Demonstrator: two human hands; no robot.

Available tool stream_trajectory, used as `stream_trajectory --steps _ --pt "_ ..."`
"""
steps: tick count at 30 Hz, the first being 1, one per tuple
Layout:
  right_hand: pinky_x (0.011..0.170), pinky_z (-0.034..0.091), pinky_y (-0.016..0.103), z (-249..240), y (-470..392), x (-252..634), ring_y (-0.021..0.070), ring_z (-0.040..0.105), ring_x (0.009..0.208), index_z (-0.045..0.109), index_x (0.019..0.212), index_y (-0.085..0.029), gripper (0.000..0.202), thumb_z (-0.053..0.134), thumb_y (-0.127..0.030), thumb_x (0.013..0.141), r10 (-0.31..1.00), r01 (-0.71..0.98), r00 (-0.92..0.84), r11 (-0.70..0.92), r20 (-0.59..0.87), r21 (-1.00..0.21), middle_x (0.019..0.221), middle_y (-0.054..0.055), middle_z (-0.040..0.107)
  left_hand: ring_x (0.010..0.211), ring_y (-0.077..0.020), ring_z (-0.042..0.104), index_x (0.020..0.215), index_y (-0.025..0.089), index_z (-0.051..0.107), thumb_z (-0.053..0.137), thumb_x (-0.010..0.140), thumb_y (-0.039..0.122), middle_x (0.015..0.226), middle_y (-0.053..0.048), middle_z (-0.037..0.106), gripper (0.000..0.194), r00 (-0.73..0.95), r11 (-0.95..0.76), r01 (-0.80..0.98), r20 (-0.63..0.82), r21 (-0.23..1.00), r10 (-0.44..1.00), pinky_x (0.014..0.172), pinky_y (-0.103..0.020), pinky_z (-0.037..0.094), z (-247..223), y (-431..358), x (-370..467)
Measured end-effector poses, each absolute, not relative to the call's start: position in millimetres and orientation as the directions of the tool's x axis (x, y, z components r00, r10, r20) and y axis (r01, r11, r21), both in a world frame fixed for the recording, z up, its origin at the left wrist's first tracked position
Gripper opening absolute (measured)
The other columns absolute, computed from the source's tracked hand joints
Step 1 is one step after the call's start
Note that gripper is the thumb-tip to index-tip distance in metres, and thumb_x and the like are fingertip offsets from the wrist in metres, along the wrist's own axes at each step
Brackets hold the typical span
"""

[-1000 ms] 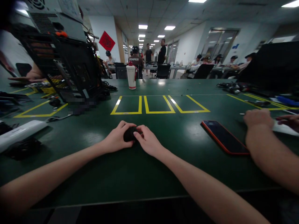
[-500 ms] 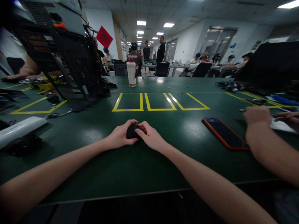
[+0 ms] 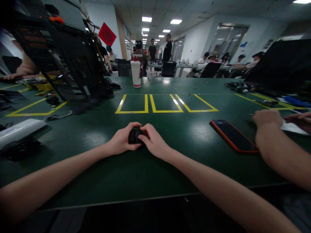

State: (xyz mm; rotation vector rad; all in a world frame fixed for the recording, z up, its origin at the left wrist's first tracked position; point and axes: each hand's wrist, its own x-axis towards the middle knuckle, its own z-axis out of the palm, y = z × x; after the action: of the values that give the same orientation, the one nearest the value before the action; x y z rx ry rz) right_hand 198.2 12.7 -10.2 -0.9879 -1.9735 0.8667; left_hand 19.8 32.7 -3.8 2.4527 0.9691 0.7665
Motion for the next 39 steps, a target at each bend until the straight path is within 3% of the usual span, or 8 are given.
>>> stream_trajectory --steps 5,8,15,19,28,39 --pt "0.081 0.043 0.037 -11 10 197 0.0171 0.049 0.087 0.043 0.097 -0.020 0.013 0.043 -0.018 0.085 0.799 0.422 -0.423 0.592 0.428 -0.687 0.094 0.005 0.047 0.092 -0.0203 0.055 0.116 0.023 0.031 0.063 0.067 0.033 0.107 -0.004 0.051 0.060 0.606 -0.679 0.490 0.346 0.547 0.716 0.078 -0.034 0.044 -2 32 19" --pt "0.079 0.044 0.037 -9 9 197 0.0174 0.049 0.086 0.044 0.097 -0.020 0.012 0.042 -0.019 0.085 0.801 0.471 -0.424 0.594 0.422 -0.653 0.094 0.006 0.047 0.094 -0.0207 0.055 0.116 0.023 0.032 0.063 0.066 0.034 0.108 -0.004 0.051 0.060 0.616 -0.670 0.484 0.325 0.563 0.718 0.080 -0.034 0.044 -1 34 19" --pt "0.079 0.047 0.037 -7 11 199 0.0167 0.054 0.088 0.040 0.106 -0.019 0.025 0.048 -0.020 0.082 0.842 0.366 -0.487 0.437 0.231 -0.822 0.099 0.007 0.052 0.092 -0.0222 0.057 0.118 0.022 0.031 0.058 0.071 0.044 0.108 -0.007 0.054 0.058 0.647 -0.654 0.515 0.249 0.554 0.721 0.077 -0.035 0.045 -2 39 16" --pt "0.073 0.047 0.033 -5 17 201 0.0155 0.055 0.084 0.040 0.103 -0.017 0.026 0.050 -0.022 0.080 0.823 0.346 -0.537 0.414 0.185 -0.842 0.096 0.006 0.052 0.094 -0.0252 0.056 0.119 0.020 0.031 0.056 0.072 0.048 0.109 -0.010 0.054 0.060 0.646 -0.661 0.560 0.236 0.499 0.726 0.077 -0.038 0.043 -2 41 13" --pt "0.059 0.039 0.029 -4 15 202 0.0139 0.045 0.068 0.039 0.096 -0.016 0.022 0.049 -0.025 0.079 0.770 0.536 -0.591 0.599 0.242 -0.596 0.087 0.005 0.046 0.094 -0.0217 0.053 0.116 0.021 0.033 0.059 0.072 0.043 0.107 -0.008 0.051 0.056 0.709 -0.665 0.456 0.210 0.592 0.673 0.080 -0.035 0.042 -4 46 11" --pt "0.069 0.041 0.035 -5 17 201 0.0186 0.047 0.080 0.037 0.098 -0.017 0.026 0.051 -0.022 0.076 0.699 0.535 -0.647 0.701 0.304 -0.473 0.097 0.009 0.044 0.097 -0.0213 0.052 0.117 0.020 0.034 0.061 0.071 0.041 0.109 -0.008 0.049 0.057 0.717 -0.638 0.410 0.202 0.652 0.667 0.083 -0.036 0.042 -3 48 10"
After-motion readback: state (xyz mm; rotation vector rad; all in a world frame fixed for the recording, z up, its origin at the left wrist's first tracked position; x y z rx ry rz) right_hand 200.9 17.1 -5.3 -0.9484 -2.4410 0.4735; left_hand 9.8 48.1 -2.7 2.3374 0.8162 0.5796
